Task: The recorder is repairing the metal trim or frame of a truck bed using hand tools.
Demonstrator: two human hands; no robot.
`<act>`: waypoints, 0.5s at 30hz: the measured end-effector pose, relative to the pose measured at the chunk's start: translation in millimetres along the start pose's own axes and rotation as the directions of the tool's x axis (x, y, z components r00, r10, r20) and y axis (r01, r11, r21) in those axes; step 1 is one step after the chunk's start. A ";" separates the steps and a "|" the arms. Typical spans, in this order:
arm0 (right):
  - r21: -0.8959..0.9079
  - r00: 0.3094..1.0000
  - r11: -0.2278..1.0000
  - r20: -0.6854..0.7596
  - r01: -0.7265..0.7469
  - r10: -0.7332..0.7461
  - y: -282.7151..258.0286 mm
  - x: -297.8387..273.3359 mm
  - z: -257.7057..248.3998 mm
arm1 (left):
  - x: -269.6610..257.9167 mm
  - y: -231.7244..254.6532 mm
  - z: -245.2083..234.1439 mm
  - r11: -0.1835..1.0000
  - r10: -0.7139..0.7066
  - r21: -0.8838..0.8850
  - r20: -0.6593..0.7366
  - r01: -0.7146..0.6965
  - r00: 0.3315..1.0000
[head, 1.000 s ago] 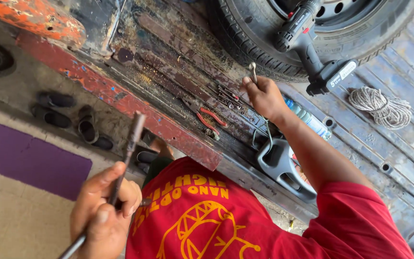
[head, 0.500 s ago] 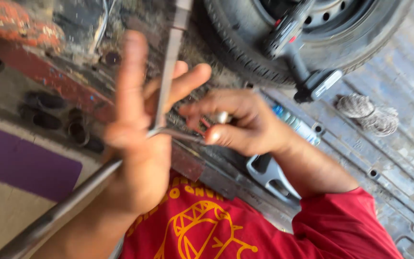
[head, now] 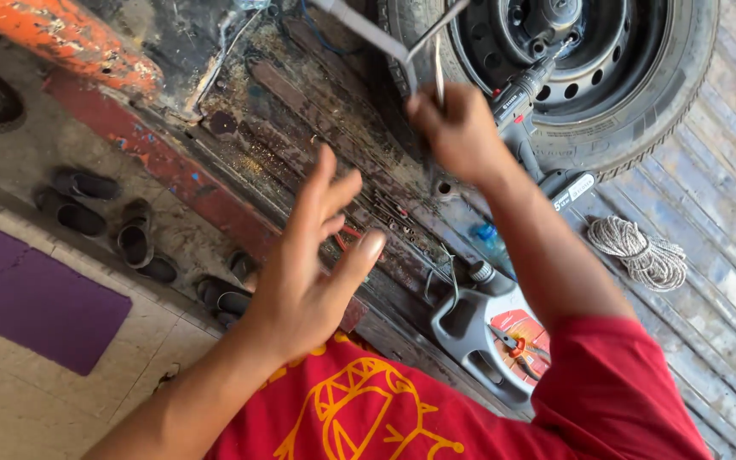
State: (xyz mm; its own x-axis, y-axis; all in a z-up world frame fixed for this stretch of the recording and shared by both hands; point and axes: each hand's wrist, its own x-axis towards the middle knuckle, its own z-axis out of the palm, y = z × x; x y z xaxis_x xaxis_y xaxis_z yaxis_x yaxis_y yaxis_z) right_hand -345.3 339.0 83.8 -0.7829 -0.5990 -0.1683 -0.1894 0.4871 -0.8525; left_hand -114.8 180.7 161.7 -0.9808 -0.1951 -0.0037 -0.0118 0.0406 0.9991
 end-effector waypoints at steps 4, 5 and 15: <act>-0.281 0.985 0.958 -0.137 0.065 -0.107 99.6 88.7 -6.9 | -36.1 -4.6 -15.8 0.959 0.151 0.242 0.009 -0.149 0.989; -0.276 0.985 0.958 -0.126 0.077 -0.115 116.5 104.5 -8.8 | -43.2 -3.2 -20.9 0.958 0.149 0.250 -0.003 -0.144 0.989; -0.742 0.948 0.662 -0.125 0.107 -0.294 187.1 167.1 -27.2 | -113.3 -13.1 -51.3 0.935 0.016 0.350 -0.224 0.065 0.975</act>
State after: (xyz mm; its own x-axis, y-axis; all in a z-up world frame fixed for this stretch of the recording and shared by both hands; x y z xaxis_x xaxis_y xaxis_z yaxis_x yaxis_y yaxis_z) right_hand -527.7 347.3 -90.4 -0.7604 -0.6313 0.1525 -0.6490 0.7297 -0.2150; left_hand 6.4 152.0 151.1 -0.9124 -0.4086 0.0221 -0.1427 0.3682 0.9187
